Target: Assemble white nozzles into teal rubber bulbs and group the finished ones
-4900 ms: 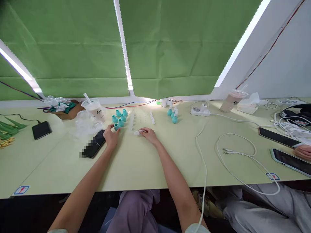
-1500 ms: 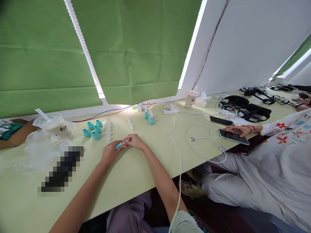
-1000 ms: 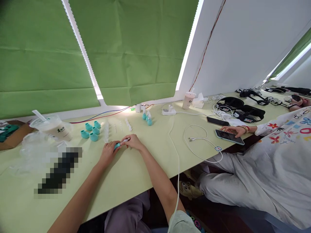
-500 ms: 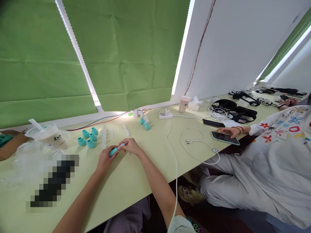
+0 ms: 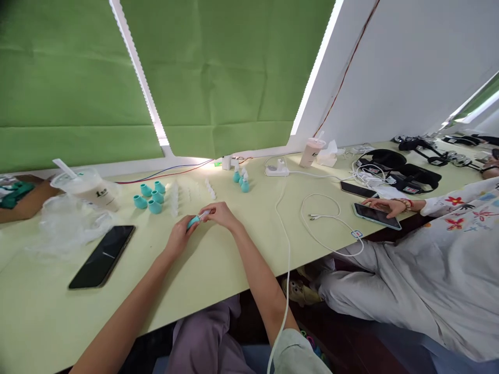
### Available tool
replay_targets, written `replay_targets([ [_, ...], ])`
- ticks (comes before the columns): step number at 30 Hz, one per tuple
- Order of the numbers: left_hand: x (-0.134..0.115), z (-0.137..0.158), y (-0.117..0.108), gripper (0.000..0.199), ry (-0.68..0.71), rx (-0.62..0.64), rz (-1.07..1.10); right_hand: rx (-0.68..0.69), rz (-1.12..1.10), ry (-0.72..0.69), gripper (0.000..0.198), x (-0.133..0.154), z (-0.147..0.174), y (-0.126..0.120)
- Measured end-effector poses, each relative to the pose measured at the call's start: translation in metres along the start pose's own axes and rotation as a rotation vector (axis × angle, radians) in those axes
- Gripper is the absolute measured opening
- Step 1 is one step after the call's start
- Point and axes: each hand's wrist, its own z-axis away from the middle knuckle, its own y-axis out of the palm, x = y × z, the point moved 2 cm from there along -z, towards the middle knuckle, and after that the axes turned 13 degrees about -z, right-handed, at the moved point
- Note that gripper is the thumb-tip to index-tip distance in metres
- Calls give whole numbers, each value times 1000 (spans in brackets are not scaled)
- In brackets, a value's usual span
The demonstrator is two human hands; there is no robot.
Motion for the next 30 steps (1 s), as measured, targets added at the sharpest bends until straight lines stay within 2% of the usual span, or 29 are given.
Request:
replay_targets([
  [8,-1,1,8,25,35,16,-180,10,11,75,24,1,4,-2],
  [13,2,-1,8,24,40,1,-172,37,28,21,23,1,2,1],
  [15,3,-3,4,26,1,-54,-78,16,14,-32,36,7,2,3],
  [18,3,-6,-1,31,-64,-156,114,-20,-64,-132,67,16,3,7],
  [20,4,-7,-4,32,-85,-233,211,-31,-93,-163,77,17,3,11],
  [24,7,-8,-5,34,-111,-367,306,46,-52,-55,72,2,0,28],
  [26,7,-7,-5,36,-132,-381,296,89,-71,-25,65,-6,-1,38],
  [30,4,-6,-6,36,-139,-355,254,72,-126,-51,63,-11,-2,46],
])
